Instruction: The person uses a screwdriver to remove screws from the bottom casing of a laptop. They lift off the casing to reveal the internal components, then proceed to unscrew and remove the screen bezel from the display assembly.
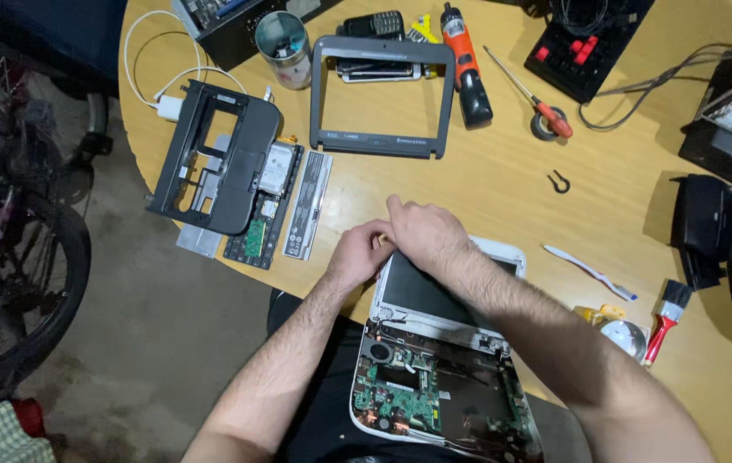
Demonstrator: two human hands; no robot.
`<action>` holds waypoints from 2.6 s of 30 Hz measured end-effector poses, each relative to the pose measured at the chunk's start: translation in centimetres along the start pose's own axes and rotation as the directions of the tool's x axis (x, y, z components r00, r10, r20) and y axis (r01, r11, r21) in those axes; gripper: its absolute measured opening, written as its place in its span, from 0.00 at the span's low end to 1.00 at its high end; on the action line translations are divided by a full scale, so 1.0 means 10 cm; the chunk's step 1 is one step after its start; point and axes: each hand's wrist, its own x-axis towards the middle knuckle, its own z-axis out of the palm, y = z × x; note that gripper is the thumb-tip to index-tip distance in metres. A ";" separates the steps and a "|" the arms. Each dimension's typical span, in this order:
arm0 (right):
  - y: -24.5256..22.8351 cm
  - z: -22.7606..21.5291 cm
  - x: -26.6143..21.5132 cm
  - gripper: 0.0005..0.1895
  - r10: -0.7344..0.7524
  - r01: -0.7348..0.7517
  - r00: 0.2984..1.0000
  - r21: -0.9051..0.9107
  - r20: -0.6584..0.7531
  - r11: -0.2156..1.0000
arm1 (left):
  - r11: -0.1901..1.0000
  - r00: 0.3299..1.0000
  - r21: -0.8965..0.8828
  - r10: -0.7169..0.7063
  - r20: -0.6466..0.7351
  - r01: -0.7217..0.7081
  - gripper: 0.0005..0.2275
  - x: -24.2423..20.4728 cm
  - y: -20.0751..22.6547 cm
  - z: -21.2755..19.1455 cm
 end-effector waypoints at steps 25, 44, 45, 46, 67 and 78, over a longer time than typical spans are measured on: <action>0.13 0.08 -0.14 0.19 -0.032 0.039 0.999 0.170 -0.043 0.985 | 0.994 0.999 0.098 -0.033 -0.034 0.037 0.20 0.18 -0.22 0.04; 0.32 0.47 -0.21 0.08 -0.003 0.043 0.987 0.238 -0.163 0.970 | 0.989 0.997 0.145 -0.028 -0.066 0.038 0.23 0.00 0.01 0.04; 0.34 0.48 -0.22 0.09 0.015 0.028 0.990 0.303 -0.137 0.953 | 0.989 0.997 0.146 -0.011 -0.081 0.023 0.22 -0.03 0.03 0.04; 0.34 0.45 -0.24 0.09 0.010 0.033 0.990 0.301 -0.139 0.953 | 0.989 0.996 0.146 -0.009 -0.086 0.022 0.22 -0.02 0.01 0.05; 0.43 0.73 -0.77 0.15 0.329 -0.107 0.913 0.636 -0.242 0.764 | 0.904 0.971 0.402 0.208 -0.121 -0.143 0.12 0.03 0.02 0.06; 0.43 0.80 -1.41 0.14 0.499 -0.067 0.827 0.835 -0.260 0.547 | 0.818 0.932 0.473 0.363 0.017 -0.327 0.05 -0.29 0.41 0.37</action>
